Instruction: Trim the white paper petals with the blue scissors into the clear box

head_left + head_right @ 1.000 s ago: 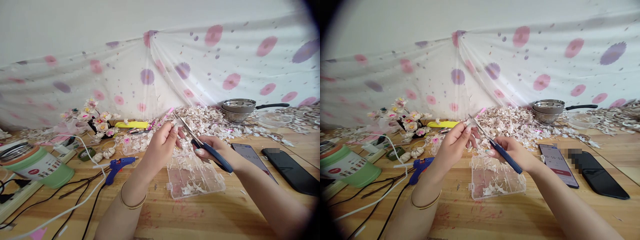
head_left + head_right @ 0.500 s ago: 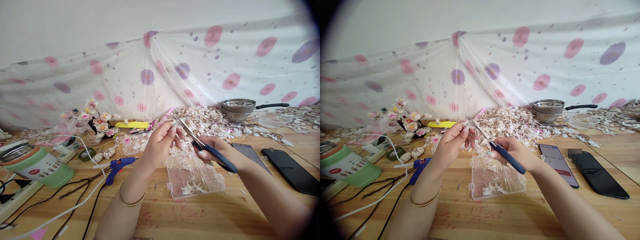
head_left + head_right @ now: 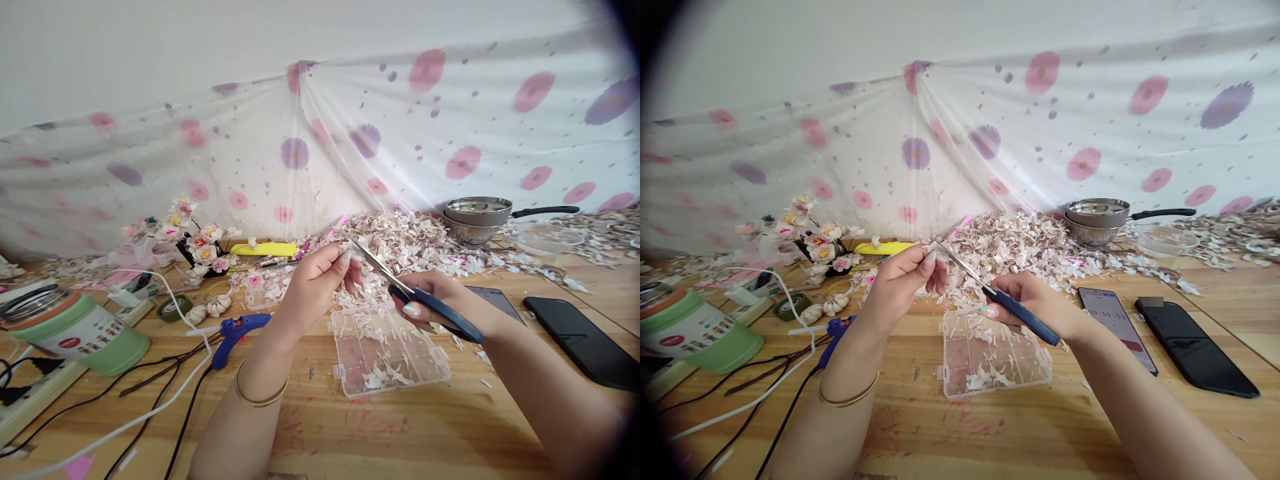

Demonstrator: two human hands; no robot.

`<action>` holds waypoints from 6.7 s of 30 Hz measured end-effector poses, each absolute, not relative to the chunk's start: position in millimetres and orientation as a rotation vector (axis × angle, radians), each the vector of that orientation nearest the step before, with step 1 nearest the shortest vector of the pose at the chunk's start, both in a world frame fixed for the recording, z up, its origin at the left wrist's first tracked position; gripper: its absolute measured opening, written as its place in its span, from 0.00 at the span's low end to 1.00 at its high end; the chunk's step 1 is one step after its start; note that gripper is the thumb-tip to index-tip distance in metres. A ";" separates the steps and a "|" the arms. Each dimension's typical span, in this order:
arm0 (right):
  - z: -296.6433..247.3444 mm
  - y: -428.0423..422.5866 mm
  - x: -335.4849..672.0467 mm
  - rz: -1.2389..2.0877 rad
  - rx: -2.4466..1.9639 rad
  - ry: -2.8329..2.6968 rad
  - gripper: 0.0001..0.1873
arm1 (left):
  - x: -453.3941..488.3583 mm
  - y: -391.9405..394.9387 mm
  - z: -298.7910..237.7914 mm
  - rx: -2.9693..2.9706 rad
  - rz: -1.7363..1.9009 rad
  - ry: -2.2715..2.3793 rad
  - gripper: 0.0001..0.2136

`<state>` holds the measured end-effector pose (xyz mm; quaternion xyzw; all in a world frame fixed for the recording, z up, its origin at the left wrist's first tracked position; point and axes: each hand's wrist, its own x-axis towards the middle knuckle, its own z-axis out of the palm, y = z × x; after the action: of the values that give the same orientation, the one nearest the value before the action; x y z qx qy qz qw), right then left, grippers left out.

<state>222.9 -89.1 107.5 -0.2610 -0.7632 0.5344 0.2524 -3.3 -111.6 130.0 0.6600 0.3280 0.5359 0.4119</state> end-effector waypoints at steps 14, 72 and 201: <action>106.1 -85.6 230.9 1.524 -0.696 -2.099 0.24 | -8.0 -113.7 136.2 1.561 1.250 0.722 0.15; 123.9 -73.3 279.5 1.128 -1.211 -2.559 0.20 | -20.1 -99.5 126.0 1.678 0.451 0.795 0.20; 102.3 -81.2 211.4 0.915 -1.240 -1.491 0.30 | -109.3 -43.8 91.3 1.631 0.363 2.725 0.13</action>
<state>211.4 -81.2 102.3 -0.5079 -0.6106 0.3746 0.4783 -109.3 -43.8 91.3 0.5100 0.8522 0.1135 -0.0274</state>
